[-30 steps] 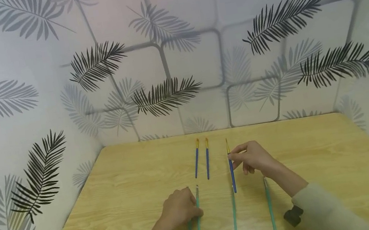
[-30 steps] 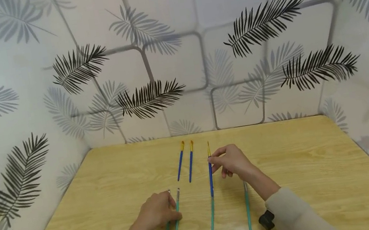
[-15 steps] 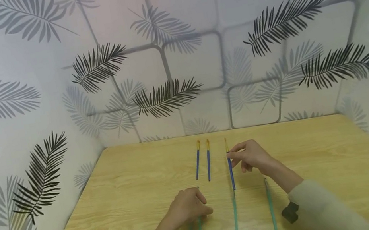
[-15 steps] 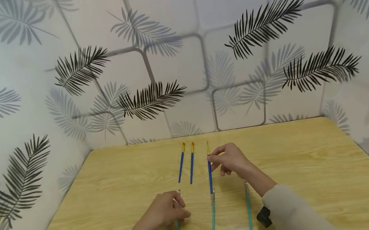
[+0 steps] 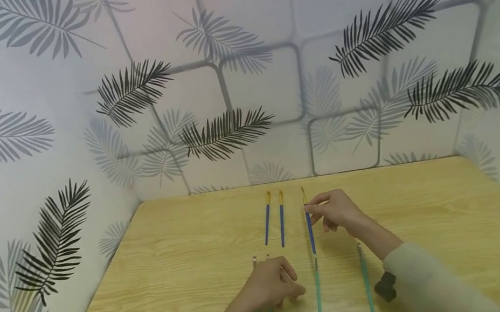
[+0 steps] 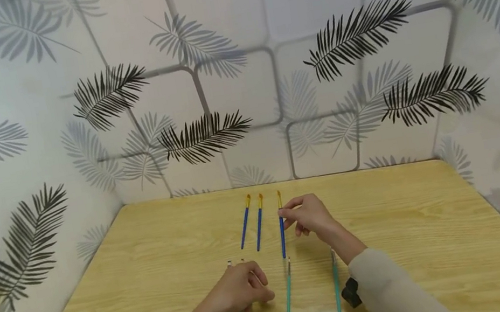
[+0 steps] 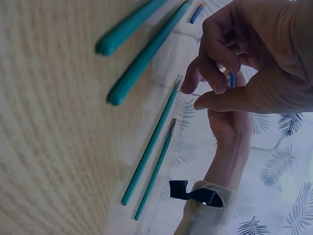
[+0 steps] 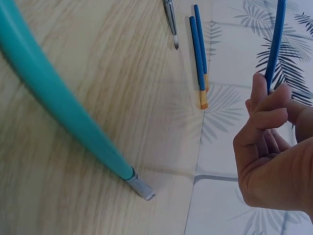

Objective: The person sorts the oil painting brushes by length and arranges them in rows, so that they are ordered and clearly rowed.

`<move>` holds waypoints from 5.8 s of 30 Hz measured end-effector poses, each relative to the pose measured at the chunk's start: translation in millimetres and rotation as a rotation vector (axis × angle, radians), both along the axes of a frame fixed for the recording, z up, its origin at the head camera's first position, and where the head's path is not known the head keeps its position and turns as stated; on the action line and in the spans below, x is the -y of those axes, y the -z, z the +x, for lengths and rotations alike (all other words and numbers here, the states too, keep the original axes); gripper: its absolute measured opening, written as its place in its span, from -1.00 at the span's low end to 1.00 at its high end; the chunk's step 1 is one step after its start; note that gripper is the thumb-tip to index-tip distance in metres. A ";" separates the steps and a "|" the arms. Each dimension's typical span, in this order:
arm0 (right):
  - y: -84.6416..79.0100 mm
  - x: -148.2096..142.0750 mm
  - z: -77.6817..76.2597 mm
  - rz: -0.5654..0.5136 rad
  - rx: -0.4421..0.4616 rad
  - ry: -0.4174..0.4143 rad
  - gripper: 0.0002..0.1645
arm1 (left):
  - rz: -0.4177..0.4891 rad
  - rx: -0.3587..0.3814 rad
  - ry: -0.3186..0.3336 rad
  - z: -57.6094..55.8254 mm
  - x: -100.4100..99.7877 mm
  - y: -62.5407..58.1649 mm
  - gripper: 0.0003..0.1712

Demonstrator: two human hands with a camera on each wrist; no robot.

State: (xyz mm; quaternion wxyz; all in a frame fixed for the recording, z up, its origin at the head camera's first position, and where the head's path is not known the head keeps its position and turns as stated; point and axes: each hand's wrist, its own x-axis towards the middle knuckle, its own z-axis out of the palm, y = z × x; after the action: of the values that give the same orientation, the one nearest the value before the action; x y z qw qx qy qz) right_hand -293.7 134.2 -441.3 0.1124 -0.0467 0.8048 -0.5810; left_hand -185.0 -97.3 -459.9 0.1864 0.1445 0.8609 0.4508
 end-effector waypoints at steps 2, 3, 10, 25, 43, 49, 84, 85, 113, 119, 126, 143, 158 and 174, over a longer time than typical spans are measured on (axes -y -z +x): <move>2.0 1.3 -1.1 -0.012 0.008 -0.002 -0.59 | 0.013 0.021 -0.003 2.5 -2.8 1.3 -0.76; 3.0 1.9 -1.6 -0.017 0.011 -0.003 -0.58 | 0.015 0.027 -0.005 3.9 -4.4 1.7 -0.76; 4.2 2.3 -4.0 -0.023 0.010 0.023 -0.58 | -0.034 -0.032 0.015 9.5 -17.1 -1.7 -0.75; 6.1 -1.7 -8.2 -0.055 0.009 0.030 -0.57 | -0.208 -0.059 0.000 9.5 -36.6 -4.9 -0.77; 12.0 1.8 -23.0 -0.006 0.024 0.073 -0.59 | -0.231 -0.152 0.047 13.7 -44.0 0.0 -0.35; 16.5 4.7 -26.8 0.030 0.006 0.082 -0.58 | -0.238 -0.167 0.033 14.1 -47.0 -1.4 -0.37; 32.1 20.9 -48.4 0.161 0.005 0.106 -0.66 | -0.314 -0.189 0.068 15.3 -53.5 -2.3 -0.41; 33.6 21.7 -49.2 0.160 0.007 0.107 -0.66 | -0.300 -0.181 0.065 15.5 -52.8 -1.9 -0.41; 40.6 44.0 -60.1 0.549 -0.158 0.147 -0.67 | -0.244 -0.149 0.035 13.2 -45.7 4.4 -0.46; 38.2 44.3 -60.0 0.565 -0.163 0.153 -0.72 | -0.244 -0.165 0.033 13.8 -46.6 2.7 -0.47; 34.5 38.1 -56.5 0.525 -0.142 0.136 -0.67 | -0.227 -0.129 0.035 14.5 -45.7 3.2 -0.61; 24.6 2.4 -37.4 0.235 -0.108 0.086 -0.38 | -0.132 -0.073 0.043 13.7 -42.5 -3.5 -0.80; 20.6 -12.2 -26.5 0.163 -0.066 0.055 -0.18 | -0.097 -0.039 0.038 12.0 -41.7 -6.3 -0.76; 15.5 -23.6 -7.3 0.107 -0.028 0.003 -0.17 | -0.115 -0.046 0.014 8.4 -41.4 -12.1 -0.47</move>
State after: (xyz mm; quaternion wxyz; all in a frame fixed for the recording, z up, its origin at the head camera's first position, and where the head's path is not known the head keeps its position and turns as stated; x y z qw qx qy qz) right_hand -301.0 157.8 -456.8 0.1028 -0.0473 0.8364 -0.5364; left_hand -176.6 -55.9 -447.7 0.1774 0.1498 0.8884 0.3959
